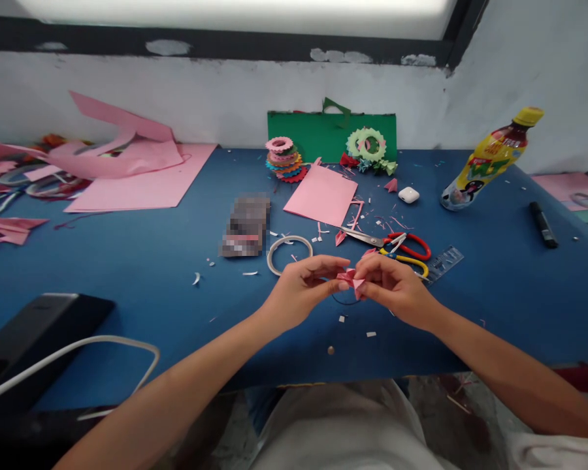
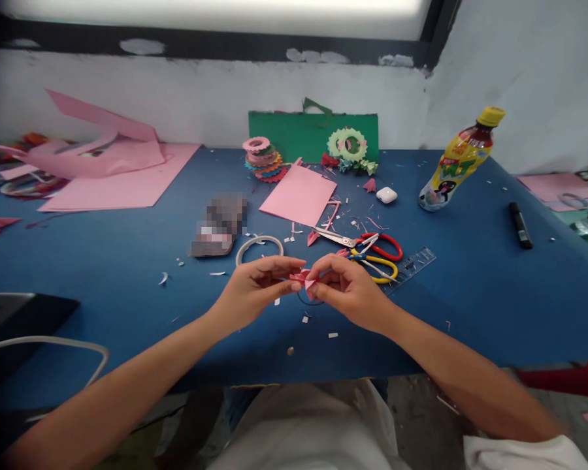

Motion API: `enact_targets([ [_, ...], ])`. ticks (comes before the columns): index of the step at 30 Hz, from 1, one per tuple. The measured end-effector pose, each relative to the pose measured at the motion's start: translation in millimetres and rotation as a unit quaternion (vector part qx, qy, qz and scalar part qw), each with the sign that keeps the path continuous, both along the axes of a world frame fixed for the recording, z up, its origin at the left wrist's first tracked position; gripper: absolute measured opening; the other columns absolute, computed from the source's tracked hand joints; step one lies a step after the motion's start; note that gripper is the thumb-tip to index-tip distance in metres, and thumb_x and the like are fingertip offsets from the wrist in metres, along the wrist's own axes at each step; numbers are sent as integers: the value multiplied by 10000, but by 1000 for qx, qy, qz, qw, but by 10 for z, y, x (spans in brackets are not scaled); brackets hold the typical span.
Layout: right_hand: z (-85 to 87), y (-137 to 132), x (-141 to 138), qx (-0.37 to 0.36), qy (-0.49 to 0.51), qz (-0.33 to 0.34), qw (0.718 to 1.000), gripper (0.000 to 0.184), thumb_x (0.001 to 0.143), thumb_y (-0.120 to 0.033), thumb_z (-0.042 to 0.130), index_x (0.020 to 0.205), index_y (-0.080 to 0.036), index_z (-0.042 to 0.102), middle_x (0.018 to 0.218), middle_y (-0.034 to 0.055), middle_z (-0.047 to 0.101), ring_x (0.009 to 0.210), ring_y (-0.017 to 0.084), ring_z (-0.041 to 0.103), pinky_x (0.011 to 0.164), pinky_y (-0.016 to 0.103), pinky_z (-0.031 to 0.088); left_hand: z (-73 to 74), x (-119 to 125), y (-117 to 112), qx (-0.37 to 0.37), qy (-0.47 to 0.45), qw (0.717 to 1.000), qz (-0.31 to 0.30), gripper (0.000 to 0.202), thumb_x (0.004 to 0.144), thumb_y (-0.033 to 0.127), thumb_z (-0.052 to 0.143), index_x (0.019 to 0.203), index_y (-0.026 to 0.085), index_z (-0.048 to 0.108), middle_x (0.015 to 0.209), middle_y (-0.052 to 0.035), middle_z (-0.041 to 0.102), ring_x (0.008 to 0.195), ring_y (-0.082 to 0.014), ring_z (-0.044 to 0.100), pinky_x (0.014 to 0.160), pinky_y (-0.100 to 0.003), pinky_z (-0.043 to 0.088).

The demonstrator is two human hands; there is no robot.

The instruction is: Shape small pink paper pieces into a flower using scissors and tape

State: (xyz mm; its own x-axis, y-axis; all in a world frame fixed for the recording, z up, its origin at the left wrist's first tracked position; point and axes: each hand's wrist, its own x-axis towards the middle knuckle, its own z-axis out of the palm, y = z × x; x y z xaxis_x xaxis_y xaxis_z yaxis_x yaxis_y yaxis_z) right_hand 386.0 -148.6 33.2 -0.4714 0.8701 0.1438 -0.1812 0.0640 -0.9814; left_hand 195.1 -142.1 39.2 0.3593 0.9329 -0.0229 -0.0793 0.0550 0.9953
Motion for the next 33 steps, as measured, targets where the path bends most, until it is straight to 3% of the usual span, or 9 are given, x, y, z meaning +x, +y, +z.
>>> enact_targets([
  [6,28,-15,-5,10,22,16,1000,83,801,-204,619,875,-214,582,877,-8,548,716,80,604,652,218,516,20,18,-9,-59,-50,997,-29,324,647,149,760,963,169,691,842,-23,715,770,-133,663,730,-245,542],
  [15,48,-28,9,60,-3,-32,998,72,802,-205,614,869,-216,589,864,-1,540,740,93,585,653,229,519,33,18,-20,15,-28,999,-34,230,693,169,724,924,173,728,824,-28,687,747,-121,625,695,-208,517],
  [19,66,-38,11,87,-47,-54,994,64,794,-209,621,846,-204,585,856,7,562,755,106,588,678,245,517,21,33,-27,-6,-5,1000,-26,259,693,205,726,949,172,723,851,-48,724,765,-152,654,748,-262,533],
  [25,75,-48,-6,75,-82,-72,991,79,796,-236,614,844,-201,563,846,5,578,711,114,617,673,269,524,6,48,-30,-16,13,1000,4,319,672,222,742,985,171,713,855,-48,742,752,-156,675,747,-264,546],
  [29,51,-51,-15,79,-116,-94,986,94,794,-261,611,843,-199,559,839,3,576,701,114,613,669,271,529,-6,61,-38,6,27,1000,10,298,660,227,750,948,157,722,841,-50,744,742,-170,683,721,-268,561],
  [33,39,-48,-19,112,-149,-114,976,79,799,-254,597,836,-198,555,846,2,566,724,109,597,672,252,528,-26,50,-48,82,76,994,-6,247,711,214,711,955,181,721,896,-38,741,781,-166,687,709,-233,560],
])
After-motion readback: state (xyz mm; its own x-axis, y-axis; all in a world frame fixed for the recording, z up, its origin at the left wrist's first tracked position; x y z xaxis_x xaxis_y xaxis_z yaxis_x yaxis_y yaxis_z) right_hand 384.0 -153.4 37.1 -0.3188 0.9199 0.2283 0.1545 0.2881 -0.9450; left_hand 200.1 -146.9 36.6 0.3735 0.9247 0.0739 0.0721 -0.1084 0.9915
